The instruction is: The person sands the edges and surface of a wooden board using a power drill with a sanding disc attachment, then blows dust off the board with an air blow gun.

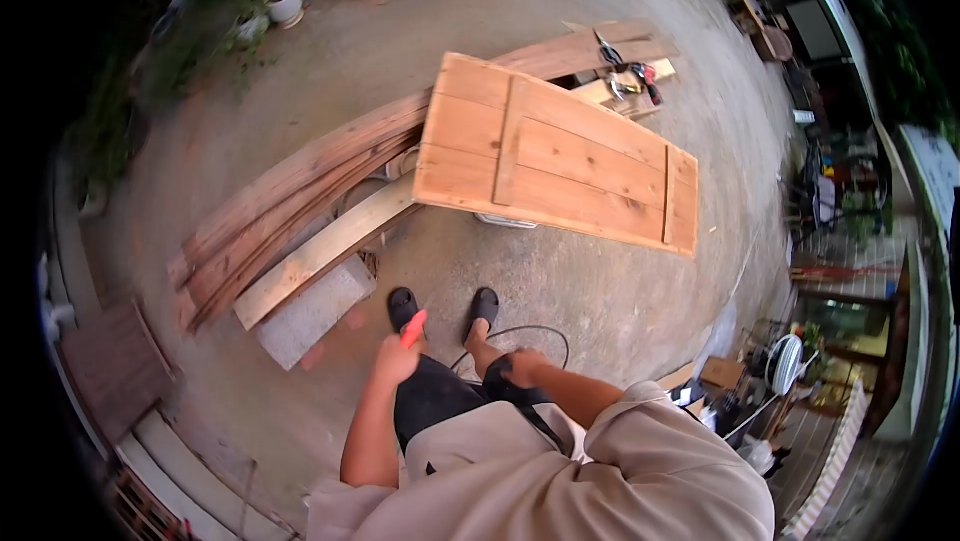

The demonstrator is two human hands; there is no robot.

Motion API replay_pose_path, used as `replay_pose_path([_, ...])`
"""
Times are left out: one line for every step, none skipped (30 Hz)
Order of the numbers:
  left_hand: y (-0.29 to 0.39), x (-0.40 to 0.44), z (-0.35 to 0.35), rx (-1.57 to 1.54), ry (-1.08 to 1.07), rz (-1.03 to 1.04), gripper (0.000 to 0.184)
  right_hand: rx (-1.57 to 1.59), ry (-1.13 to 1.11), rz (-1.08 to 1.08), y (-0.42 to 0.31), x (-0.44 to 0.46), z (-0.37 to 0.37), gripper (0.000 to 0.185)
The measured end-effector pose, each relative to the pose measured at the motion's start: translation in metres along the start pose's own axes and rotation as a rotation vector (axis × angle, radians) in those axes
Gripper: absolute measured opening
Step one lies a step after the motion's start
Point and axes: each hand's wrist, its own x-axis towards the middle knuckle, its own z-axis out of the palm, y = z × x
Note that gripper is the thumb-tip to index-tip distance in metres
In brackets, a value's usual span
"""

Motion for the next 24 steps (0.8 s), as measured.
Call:
replay_pose_path([-0.010, -0.006, -0.006, 0.135, -0.104, -0.016, 0.042, 0.038, -0.060, 0.066, 0.009, 0.000, 0.024, 0.065])
replay_pose_path([-0.020, -0.014, -0.016, 0.267, -0.205, -0.038, 0.040, 0.072, -0.124, 0.129, 0.016, 0.003, 0.047, 0.069])
replay_pose_path([-0.016, -0.024, -0.030, 0.349, -0.397, -0.143, 0.040, 0.125, -0.254, 0.213, 0.019, 0.002, 0.063, 0.077])
replay_pose_path([-0.021, -0.033, -0.040, 0.423, -0.591, -0.263, 0.040, 0.222, -0.256, 0.253, 0.027, 0.015, 0.099, 0.080])
replay_pose_path([-0.089, -0.027, -0.032, 0.468, -0.495, -0.264, 0.040, 0.265, -0.334, 0.237, 0.030, 0.025, 0.110, 0.082])
replay_pose_path([-0.146, -0.019, -0.025, 0.513, -0.389, -0.270, 0.040, 0.295, -0.383, 0.228, 0.032, 0.037, 0.124, 0.083])
replay_pose_path([-0.127, -0.026, -0.033, 0.499, -0.502, -0.324, 0.040, 0.322, -0.426, 0.213, 0.029, 0.052, 0.130, 0.084])
replay_pose_path([-0.110, -0.040, -0.045, 0.486, -0.615, -0.379, 0.040, 0.267, -0.434, 0.232, 0.024, 0.067, 0.137, 0.085])
replay_pose_path([-0.097, -0.048, -0.052, 0.471, -0.735, -0.438, 0.041, 0.216, -0.448, 0.254, 0.016, 0.074, 0.141, 0.085])
replay_pose_path([-0.115, -0.046, -0.047, 0.516, -0.668, -0.477, 0.040, 0.186, -0.408, 0.261, 0.012, 0.081, 0.139, 0.087])
replay_pose_path([-0.144, -0.045, -0.037, 0.561, -0.604, -0.514, 0.040, 0.159, -0.431, 0.253, 0.012, 0.090, 0.141, 0.088])
replay_pose_path([-0.141, -0.044, -0.036, 0.604, -0.535, -0.545, 0.040, 0.129, -0.446, 0.246, 0.015, 0.102, 0.141, 0.089])
replay_pose_path([-0.137, -0.044, -0.033, 0.546, -0.590, -0.546, 0.040, 0.098, -0.452, 0.243, 0.020, 0.115, 0.140, 0.090])
replay_pose_path([-0.132, -0.046, -0.027, 0.483, -0.640, -0.542, 0.041, 0.096, -0.417, 0.221, 0.027, 0.126, 0.138, 0.082])
replay_pose_path([-0.121, -0.043, -0.023, 0.419, -0.688, -0.538, 0.041, 0.094, -0.382, 0.197, 0.035, 0.139, 0.137, 0.074])
replay_pose_path([-0.139, -0.039, -0.010, 0.677, -0.427, -0.422, 0.041, 0.095, -0.351, 0.172, 0.040, 0.151, 0.139, 0.067])
replay_pose_path([-0.144, -0.035, -0.002, 0.548, -0.540, -0.396, 0.042, 0.097, -0.320, 0.148, 0.041, 0.162, 0.141, 0.061])
replay_pose_path([-0.133, -0.026, 0.013, 0.419, -0.646, -0.364, 0.042, 0.099, -0.289, 0.124, 0.042, 0.174, 0.143, 0.056])
replay_pose_path([-0.119, -0.017, 0.031, 0.288, -0.755, -0.331, 0.043, 0.112, -0.268, 0.109, 0.045, 0.185, 0.147, 0.054])
replay_pose_path([-0.096, -0.009, 0.048, 0.361, -0.781, -0.321, 0.042, 0.141, -0.248, 0.087, 0.049, 0.199, 0.148, 0.052])
replay_pose_path([-0.075, -0.001, 0.066, 0.435, -0.817, -0.305, 0.041, 0.179, -0.236, 0.059, 0.054, 0.212, 0.151, 0.049])
replay_pose_path([-0.068, 0.004, 0.085, 0.514, -0.796, -0.278, 0.040, 0.220, -0.233, 0.027, 0.060, 0.218, 0.156, 0.047])
replay_pose_path([-0.064, 0.011, 0.105, 0.593, -0.776, -0.244, 0.038, 0.266, -0.233, -0.003, 0.068, 0.221, 0.160, 0.045])
replay_pose_path([-0.059, 0.015, 0.116, 0.674, -0.750, -0.200, 0.037, 0.311, -0.231, -0.041, 0.074, 0.221, 0.168, 0.043])
